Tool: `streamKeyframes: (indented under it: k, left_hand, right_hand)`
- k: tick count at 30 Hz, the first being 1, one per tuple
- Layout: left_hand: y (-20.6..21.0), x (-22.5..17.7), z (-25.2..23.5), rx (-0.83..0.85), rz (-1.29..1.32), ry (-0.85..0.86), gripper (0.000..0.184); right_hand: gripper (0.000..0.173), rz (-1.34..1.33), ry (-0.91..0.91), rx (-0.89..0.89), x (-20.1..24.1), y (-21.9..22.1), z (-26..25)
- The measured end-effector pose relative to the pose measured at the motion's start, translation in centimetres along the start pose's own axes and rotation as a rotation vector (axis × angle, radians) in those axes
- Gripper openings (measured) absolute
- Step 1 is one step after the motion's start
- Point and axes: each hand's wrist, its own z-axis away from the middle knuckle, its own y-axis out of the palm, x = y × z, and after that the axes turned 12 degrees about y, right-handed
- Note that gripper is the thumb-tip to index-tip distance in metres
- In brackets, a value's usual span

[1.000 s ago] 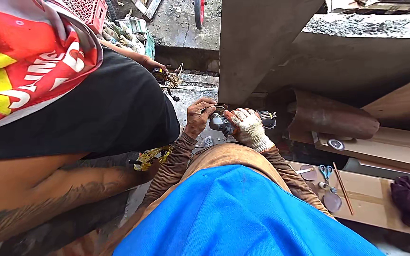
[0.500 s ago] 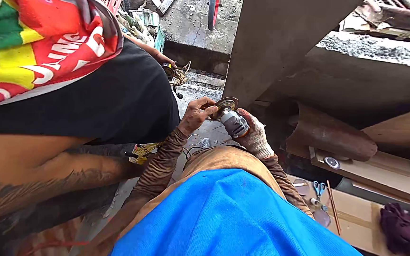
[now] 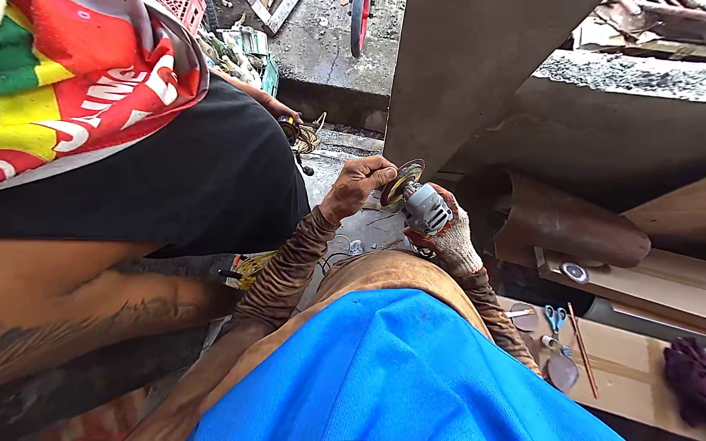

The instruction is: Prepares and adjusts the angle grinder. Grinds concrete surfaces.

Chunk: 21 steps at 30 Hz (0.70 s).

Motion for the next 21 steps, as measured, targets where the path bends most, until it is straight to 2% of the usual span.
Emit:
streamKeyframes:
  k: [13, 18, 21]
  left_hand:
    - [-0.2, 2.0, 1.0, -0.118, 0.072, -0.059, 0.024]
    - [-0.6, 1.9, 3.8, -0.146, 0.062, -0.126, 0.037]
    - [-0.6, 2.4, 4.9, -0.181, 0.004, -0.102, 0.028]
  right_hand:
    - [0.095, 0.078, 0.035, 0.017, 0.5, 0.5, 0.2]
    - [0.097, 0.118, 0.043, 0.069, 0.4, 1.0, 0.2]
    - [0.095, 0.131, 0.010, 0.102, 0.0, 1.3, 0.0]
